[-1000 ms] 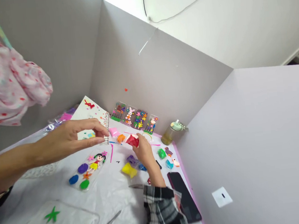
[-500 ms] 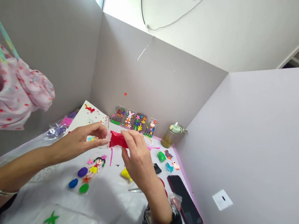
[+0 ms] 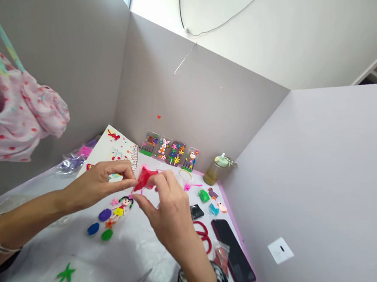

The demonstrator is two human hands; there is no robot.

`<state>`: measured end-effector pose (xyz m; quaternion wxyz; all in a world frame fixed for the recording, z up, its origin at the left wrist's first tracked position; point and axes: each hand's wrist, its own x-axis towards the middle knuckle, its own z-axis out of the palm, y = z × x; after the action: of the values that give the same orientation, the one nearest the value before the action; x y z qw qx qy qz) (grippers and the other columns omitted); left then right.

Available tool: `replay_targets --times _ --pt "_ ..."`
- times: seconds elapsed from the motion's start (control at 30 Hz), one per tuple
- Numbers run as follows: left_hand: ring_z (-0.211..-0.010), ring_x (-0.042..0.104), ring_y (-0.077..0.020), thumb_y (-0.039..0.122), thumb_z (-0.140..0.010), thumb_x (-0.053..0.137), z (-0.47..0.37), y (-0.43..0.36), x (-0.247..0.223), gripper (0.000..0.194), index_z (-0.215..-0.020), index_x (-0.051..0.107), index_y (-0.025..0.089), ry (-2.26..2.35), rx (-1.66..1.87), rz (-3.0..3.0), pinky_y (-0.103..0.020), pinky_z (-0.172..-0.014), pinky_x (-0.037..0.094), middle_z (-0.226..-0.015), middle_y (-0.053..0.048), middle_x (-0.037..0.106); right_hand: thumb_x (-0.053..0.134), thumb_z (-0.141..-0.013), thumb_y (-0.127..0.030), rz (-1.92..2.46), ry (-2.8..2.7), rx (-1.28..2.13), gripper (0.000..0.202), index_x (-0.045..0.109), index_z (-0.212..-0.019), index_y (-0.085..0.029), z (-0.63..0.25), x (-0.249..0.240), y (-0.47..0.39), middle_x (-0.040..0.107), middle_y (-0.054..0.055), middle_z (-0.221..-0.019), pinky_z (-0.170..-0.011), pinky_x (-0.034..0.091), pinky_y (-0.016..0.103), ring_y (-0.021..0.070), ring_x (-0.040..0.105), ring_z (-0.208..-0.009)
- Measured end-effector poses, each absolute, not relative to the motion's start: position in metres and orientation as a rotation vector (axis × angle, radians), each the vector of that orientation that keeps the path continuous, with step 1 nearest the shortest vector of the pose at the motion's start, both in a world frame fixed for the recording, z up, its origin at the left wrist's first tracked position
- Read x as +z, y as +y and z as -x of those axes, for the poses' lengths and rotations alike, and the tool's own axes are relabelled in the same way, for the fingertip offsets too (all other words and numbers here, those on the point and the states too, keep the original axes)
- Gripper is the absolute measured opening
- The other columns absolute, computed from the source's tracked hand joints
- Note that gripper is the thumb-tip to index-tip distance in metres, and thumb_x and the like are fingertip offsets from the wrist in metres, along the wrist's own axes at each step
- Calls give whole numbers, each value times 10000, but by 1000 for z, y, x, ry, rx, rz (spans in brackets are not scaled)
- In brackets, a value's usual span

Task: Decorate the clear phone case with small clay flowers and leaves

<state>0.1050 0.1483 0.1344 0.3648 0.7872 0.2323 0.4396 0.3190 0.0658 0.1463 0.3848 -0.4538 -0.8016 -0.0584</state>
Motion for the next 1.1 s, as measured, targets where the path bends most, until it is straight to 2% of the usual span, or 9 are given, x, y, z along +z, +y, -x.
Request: replay_targets --times 0.03,0.1,0.23,0.33,0.43,0.6,0.9,1.1 --pt "-712 569 -171 415 -961 717 -108 146 132 313 -717 647 231 578 1119 -2003 -305 -714 468 -725 39 628 833 -1009 -252 1193 -2027 -67 182 652 -1025 -264 -316 146 65 709 30 -989 -738 589 364 230 692 -829" --pt "-701 563 -163 402 -955 733 -114 143 128 303 -724 639 230 555 1064 -1955 -299 -704 472 -726 44 614 863 -974 -218 1251 -1996 109 284 594 -892 -255 -311 146 64 656 -18 -880 -678 514 309 184 628 -740" --pt "-686 542 -156 456 -895 781 -121 143 119 344 -707 610 224 483 968 -1798 -279 -649 446 -704 40 582 874 -937 -194 1285 -1915 422 338 564 -811 -245 -308 147 65 620 -51 -801 -685 473 285 160 593 -729" --pt "-668 509 -154 516 -877 788 -124 145 116 373 -717 618 225 469 917 -1733 -272 -623 419 -703 37 574 818 -979 -243 1271 -1894 548 273 605 -808 -238 -310 151 64 644 -36 -838 -715 494 294 162 621 -759" --pt "-688 516 -161 538 -965 722 -124 144 115 401 -738 604 229 479 968 -1783 -286 -656 436 -747 29 591 723 -1034 -255 1244 -1907 568 209 663 -835 -233 -312 153 63 675 -5 -920 -769 530 302 172 674 -838" --pt "-782 554 -187 470 -1093 563 -124 143 114 360 -820 603 239 461 1067 -2019 -330 -779 479 -842 11 626 647 -1046 -215 1246 -1916 540 201 710 -855 -234 -315 154 65 678 15 -954 -789 558 288 177 682 -885" --pt "-790 582 -182 352 -1116 537 -116 138 123 301 -841 577 236 438 1082 -2171 -329 -766 493 -897 -12 673 663 -924 -248 1179 -1781 548 233 675 -691 -231 -311 147 74 650 4 -800 -666 498 288 174 614 -739" --pt "-767 577 -173 308 -1076 547 -114 133 128 269 -815 547 240 447 1135 -2154 -315 -736 470 -856 12 642 601 -854 -222 1143 -1638 651 157 649 -705 -236 -310 147 76 684 2 -770 -663 507 313 183 626 -702"
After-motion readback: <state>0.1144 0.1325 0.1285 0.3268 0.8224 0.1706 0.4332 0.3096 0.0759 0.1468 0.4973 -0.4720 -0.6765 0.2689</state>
